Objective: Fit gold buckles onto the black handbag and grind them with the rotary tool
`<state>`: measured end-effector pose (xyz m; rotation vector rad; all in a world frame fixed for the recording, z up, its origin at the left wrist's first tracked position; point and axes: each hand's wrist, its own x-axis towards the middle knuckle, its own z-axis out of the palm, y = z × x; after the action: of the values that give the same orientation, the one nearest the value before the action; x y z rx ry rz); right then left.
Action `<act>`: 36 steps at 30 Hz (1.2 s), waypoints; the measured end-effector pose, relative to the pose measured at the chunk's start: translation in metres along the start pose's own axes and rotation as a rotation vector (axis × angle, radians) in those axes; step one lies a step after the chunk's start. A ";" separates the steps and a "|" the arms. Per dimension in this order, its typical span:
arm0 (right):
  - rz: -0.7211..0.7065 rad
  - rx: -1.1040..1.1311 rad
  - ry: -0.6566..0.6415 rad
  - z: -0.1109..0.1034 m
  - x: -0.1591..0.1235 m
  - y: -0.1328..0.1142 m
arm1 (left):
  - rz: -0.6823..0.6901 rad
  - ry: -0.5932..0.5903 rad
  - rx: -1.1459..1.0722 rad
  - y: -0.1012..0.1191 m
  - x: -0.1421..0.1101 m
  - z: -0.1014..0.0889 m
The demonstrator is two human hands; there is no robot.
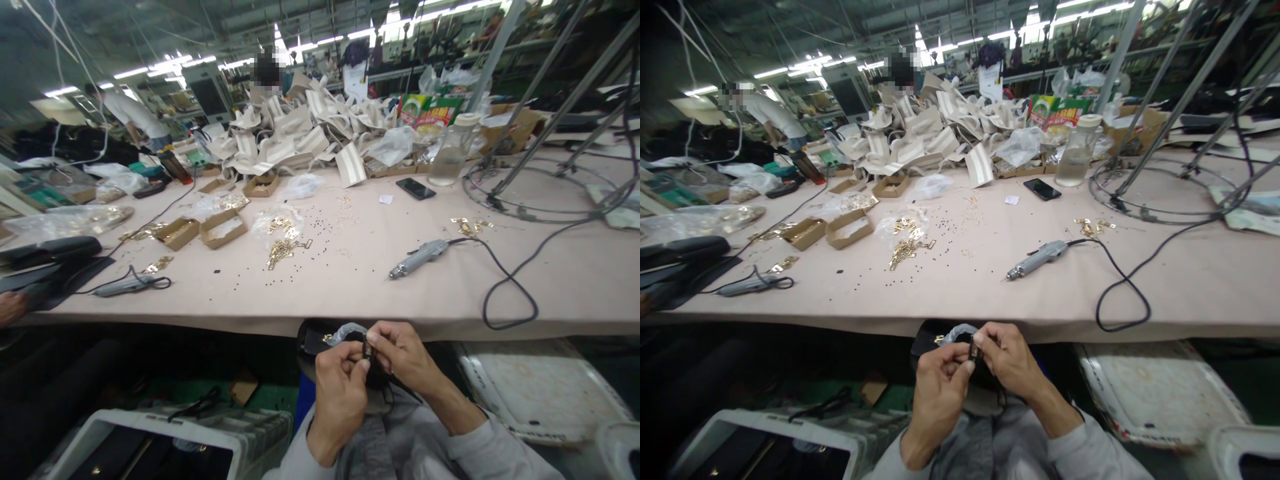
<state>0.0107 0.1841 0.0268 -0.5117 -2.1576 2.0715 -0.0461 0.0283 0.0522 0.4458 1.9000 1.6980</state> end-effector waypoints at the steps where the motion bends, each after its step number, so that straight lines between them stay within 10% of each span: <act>1: 0.009 0.034 -0.042 0.002 0.001 -0.008 | -0.023 0.013 -0.030 0.008 -0.004 -0.003; 9: 0.065 0.044 -0.275 0.017 0.027 -0.020 | -0.170 0.264 -0.229 0.002 -0.001 -0.014; 23: -0.051 -0.165 -0.109 0.026 0.037 -0.015 | -0.168 0.298 -0.239 -0.013 0.022 -0.013; 31: -0.250 -0.324 -0.120 0.026 0.043 -0.030 | 0.372 0.297 0.638 0.001 0.018 -0.040; 33: -0.261 -0.308 -0.148 0.023 0.048 -0.034 | 0.542 0.274 0.638 0.003 0.023 -0.050; 36: -0.255 -0.312 -0.156 0.022 0.052 -0.040 | 0.396 0.155 0.449 0.004 0.029 -0.057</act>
<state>-0.0514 0.1785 0.0565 -0.0907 -2.4994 1.7040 -0.1032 0.0004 0.0544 0.9385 2.4434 1.5597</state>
